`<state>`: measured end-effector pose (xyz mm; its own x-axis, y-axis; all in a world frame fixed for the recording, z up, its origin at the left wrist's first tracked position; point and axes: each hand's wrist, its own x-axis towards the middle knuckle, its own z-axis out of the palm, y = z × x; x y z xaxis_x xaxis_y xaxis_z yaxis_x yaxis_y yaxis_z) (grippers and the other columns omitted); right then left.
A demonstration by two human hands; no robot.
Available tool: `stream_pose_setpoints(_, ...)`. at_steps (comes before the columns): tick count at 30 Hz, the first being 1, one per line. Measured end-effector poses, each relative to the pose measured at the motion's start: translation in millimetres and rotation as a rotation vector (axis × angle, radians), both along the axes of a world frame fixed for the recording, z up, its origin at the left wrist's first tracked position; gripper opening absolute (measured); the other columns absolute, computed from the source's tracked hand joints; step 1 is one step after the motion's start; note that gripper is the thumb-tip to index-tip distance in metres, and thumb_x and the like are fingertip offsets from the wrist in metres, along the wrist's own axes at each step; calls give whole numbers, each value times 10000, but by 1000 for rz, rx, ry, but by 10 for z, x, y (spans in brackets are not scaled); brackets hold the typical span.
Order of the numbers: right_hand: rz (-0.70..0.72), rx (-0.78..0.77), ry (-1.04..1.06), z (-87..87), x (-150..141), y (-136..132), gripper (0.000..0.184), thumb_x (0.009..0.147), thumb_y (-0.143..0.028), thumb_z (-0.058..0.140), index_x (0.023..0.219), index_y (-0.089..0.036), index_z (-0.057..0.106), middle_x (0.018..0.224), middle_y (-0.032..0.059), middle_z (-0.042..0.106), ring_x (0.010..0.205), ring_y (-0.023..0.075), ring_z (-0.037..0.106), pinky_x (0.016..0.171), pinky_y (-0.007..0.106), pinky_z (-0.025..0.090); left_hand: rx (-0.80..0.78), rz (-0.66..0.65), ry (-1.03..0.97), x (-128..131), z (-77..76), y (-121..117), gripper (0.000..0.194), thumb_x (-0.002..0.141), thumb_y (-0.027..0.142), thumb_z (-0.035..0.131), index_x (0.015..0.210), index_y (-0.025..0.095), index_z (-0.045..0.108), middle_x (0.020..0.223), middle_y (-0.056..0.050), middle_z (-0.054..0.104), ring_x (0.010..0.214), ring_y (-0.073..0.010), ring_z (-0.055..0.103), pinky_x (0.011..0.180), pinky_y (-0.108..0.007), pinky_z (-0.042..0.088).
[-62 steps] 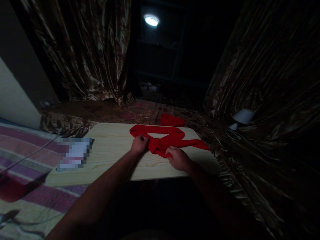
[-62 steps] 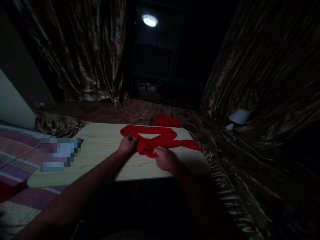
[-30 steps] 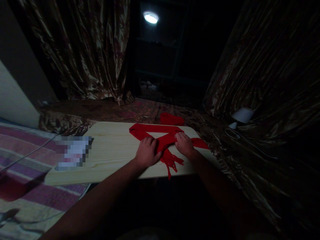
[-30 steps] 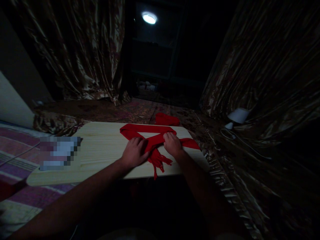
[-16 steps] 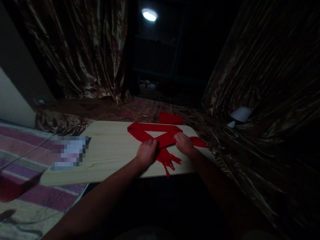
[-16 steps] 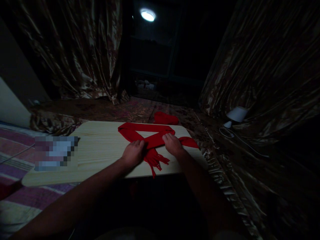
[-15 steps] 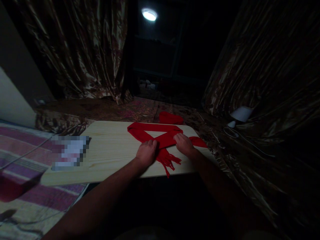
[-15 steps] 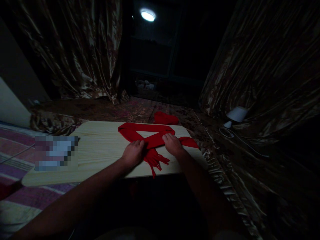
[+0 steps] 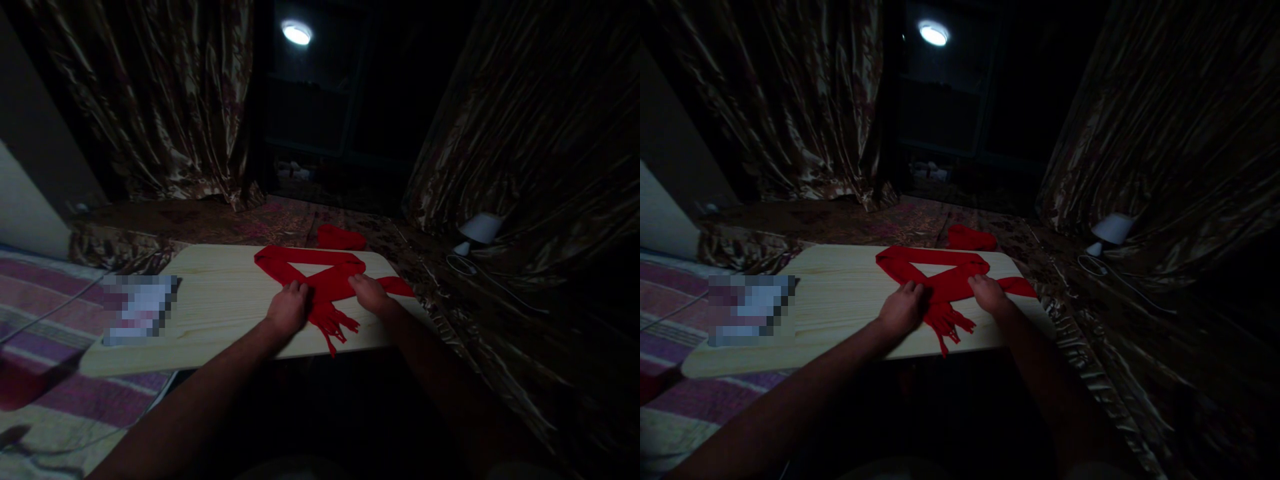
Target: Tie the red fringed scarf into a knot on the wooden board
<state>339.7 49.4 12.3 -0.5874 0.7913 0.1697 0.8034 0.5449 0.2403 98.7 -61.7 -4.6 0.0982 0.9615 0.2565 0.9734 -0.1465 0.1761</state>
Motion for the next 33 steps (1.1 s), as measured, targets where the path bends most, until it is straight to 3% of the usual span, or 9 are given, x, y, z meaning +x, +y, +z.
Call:
stream_pose_setpoints(4, 63, 33, 115, 72, -204, -314, 263, 784, -103, 590, 1031, -177, 642, 1042, 120, 659, 1000, 261, 580, 860, 358, 424, -42, 53, -57, -9, -38, 22, 253, 875, 278, 547, 1112, 188, 542, 1038, -130, 621, 837, -261, 655, 682, -350, 484)
stream_pose_setpoints(7, 165, -39, 197, 65, -456, -664, 120, 895, -276, 566, 942, -209, 653, 958, 72, 663, 911, 216, 592, 831, 325, 443, -43, 93, -64, -9, -44, 27, 251, 878, 253, 524, 1117, 180, 530, 1018, -135, 630, 804, -263, 668, 667, -353, 484)
stream_pose_setpoints(9, 231, -97, 184, 14, -613, -854, 274, 909, -461, 582, 999, -215, 659, 1016, 72, 670, 950, 223, 596, 837, 323, 459, -52, 99, -69, -5, -45, 23, 260, 867, 220, 522, 1124, 178, 523, 1011, -134, 632, 796, -258, 670, 665, -345, 484)
stream_pose_setpoints(11, 221, -96, 153, -47, -724, -954, 327, 925, -478, 566, 1063, -196, 654, 1077, 97, 666, 1024, 242, 589, 864, 333, 467, -51, 78, -75, 2, -47, 15, 284, 859, 204, 533, 1141, 181, 517, 1027, -131, 629, 802, -251, 669, 673, -338, 485)
stream_pose_setpoints(14, 154, -94, 85, -108, -798, -948, 231, 970, -249, 467, 1092, -168, 646, 1082, 115, 664, 1020, 238, 605, 856, 336, 480, -35, 57, -78, 8, -56, 6, 300, 863, 225, 550, 1160, 194, 516, 1059, -126, 619, 816, -248, 667, 690, -337, 488)
stream_pose_setpoints(16, 126, -101, 48, -113, -804, -893, 260, 956, -145, 423, 1089, -169, 645, 1074, 114, 661, 980, 230, 622, 822, 327, 490, -28, 66, -84, 6, -61, 8, 296, 869, 252, 563, 1157, 199, 526, 1058, -123, 616, 831, -250, 669, 699, -334, 488)
stream_pose_setpoints(27, 179, 34, 165, 170, -596, -677, 274, 983, -222, 461, 1175, -188, 654, 1138, 112, 625, 1042, 235, 579, 876, 331, 481, 18, 120, -83, -108, 28, 165, 290, 898, 315, 550, 1156, 183, 537, 1031, -123, 608, 797, -264, 681, 677, -343, 486)
stream_pose_setpoints(33, 267, -43, 65, 10, -552, -760, 254, 964, -177, 451, 1068, -178, 683, 1076, 106, 650, 1013, 225, 592, 896, 326, 476, 87, 150, 0, -200, 94, 190, 337, 867, 316, 563, 1170, 174, 516, 1090, -129, 581, 808, -281, 685, 640, -354, 492)
